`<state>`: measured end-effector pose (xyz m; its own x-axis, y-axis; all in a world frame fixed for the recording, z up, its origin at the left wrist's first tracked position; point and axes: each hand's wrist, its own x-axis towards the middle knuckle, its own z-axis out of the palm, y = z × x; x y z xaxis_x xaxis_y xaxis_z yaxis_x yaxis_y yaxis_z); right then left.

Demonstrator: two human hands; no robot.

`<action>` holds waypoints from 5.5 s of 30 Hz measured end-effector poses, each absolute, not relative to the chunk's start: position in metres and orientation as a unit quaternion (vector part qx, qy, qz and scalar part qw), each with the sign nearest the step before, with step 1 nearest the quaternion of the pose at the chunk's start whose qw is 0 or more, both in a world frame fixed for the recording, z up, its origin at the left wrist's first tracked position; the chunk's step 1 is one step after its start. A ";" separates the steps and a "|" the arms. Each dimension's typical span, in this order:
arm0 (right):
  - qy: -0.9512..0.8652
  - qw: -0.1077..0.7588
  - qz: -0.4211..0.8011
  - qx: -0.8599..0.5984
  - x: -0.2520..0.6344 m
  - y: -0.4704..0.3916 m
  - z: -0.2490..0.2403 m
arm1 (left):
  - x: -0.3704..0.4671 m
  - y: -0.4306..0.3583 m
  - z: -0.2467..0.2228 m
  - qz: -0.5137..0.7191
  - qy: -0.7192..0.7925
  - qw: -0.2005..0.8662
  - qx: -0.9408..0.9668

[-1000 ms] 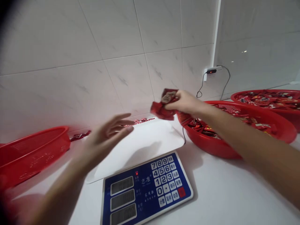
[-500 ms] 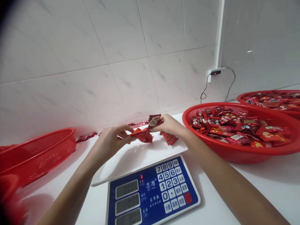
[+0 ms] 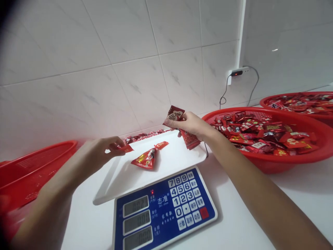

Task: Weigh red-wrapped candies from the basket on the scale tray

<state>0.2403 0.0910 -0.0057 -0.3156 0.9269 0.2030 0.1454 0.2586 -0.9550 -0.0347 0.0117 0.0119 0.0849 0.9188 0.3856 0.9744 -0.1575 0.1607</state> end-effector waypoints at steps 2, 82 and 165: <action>-0.675 0.428 0.457 -0.390 0.240 0.090 -0.005 | -0.036 0.009 0.017 -0.232 -0.656 0.090 -0.713; -0.736 0.401 0.460 -0.293 0.223 0.050 0.002 | -0.016 0.021 -0.003 -0.159 -0.653 0.118 -0.731; -0.773 0.254 0.518 -0.266 0.219 0.044 0.005 | 0.016 -0.008 0.012 -0.234 -0.481 -0.116 -0.837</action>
<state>0.2192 0.0443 0.0051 -0.7298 0.6734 0.1177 0.1475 0.3233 -0.9347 0.0157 -0.0084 0.0116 0.4274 0.8598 0.2796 0.7516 -0.5097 0.4187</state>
